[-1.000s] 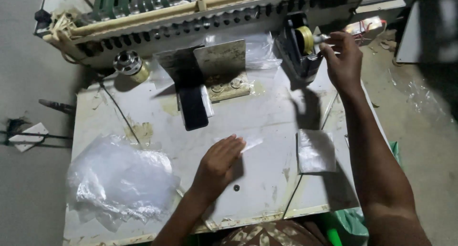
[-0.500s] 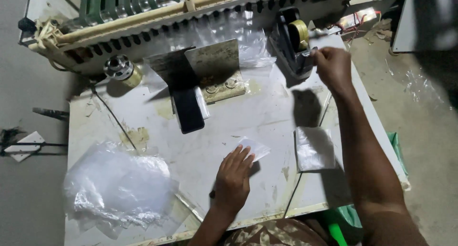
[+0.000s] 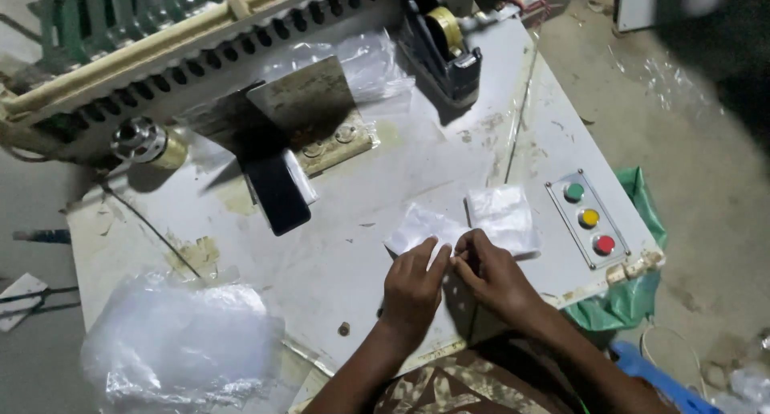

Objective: Inserting small white packets into plastic bags and folding them at a workstation.

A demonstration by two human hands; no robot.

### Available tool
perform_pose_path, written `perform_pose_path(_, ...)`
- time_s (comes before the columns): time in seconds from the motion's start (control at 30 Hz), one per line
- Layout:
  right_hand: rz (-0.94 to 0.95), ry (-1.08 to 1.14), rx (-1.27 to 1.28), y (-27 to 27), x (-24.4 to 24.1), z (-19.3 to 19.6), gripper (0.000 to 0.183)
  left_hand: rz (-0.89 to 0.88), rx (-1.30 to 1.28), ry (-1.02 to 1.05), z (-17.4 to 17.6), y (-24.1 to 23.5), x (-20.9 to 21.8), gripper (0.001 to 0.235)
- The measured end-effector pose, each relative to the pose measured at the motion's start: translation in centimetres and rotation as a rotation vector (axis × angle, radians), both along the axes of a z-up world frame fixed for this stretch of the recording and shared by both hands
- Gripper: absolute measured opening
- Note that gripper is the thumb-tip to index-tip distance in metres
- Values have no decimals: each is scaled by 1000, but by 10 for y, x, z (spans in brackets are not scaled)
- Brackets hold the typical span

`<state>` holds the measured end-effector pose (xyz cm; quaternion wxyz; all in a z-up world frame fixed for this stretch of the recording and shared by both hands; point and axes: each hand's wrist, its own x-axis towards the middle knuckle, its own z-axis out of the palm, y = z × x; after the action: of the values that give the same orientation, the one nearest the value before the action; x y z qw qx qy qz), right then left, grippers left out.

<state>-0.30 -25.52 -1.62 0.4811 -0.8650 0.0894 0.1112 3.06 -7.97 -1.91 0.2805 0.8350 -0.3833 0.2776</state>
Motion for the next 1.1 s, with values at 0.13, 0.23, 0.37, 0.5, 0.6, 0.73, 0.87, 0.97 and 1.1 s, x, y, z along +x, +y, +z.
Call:
perform_pose_path(0.13, -126, -263, 224, 1, -23, 6, 15, -61, 35, 168, 20, -5, -11, 28)
perform_pose_path(0.23, -193, -453, 142, -17, -27, -27, 42, -152, -178, 602, 66, -11, -13, 24)
perform_pose_path(0.37, -107, -239, 212, -36, -30, -23, 24, -161, -523, 1188, 74, -20, 2, 26)
perform_pose_path(0.5, -410, -166, 406, -49, -29, 14, 24, -182, -615, 1256, 91, -39, 27, 51)
perform_pose_path(0.6, -440, 61, -102, -59, -15, 39, 66, -30, -496, 1590, 85, -44, 19, 95)
perform_pose_path(0.73, -376, 226, 110, -69, -22, -21, 61, -87, -461, 1715, 18, -49, 9, 96)
perform_pose_path(0.87, -511, 172, 692, -62, -35, 48, 25, -11, -485, 1670, 43, -63, 0, 80)
perform_pose_path(0.97, -762, -49, 778, -95, -52, 0, 30, -162, -543, 1577, 15, -62, 5, 69)
perform_pose_path(1.1, -1070, -430, 592, -163, -83, 36, 38, -258, -406, 1448, 34, -65, 0, 53)
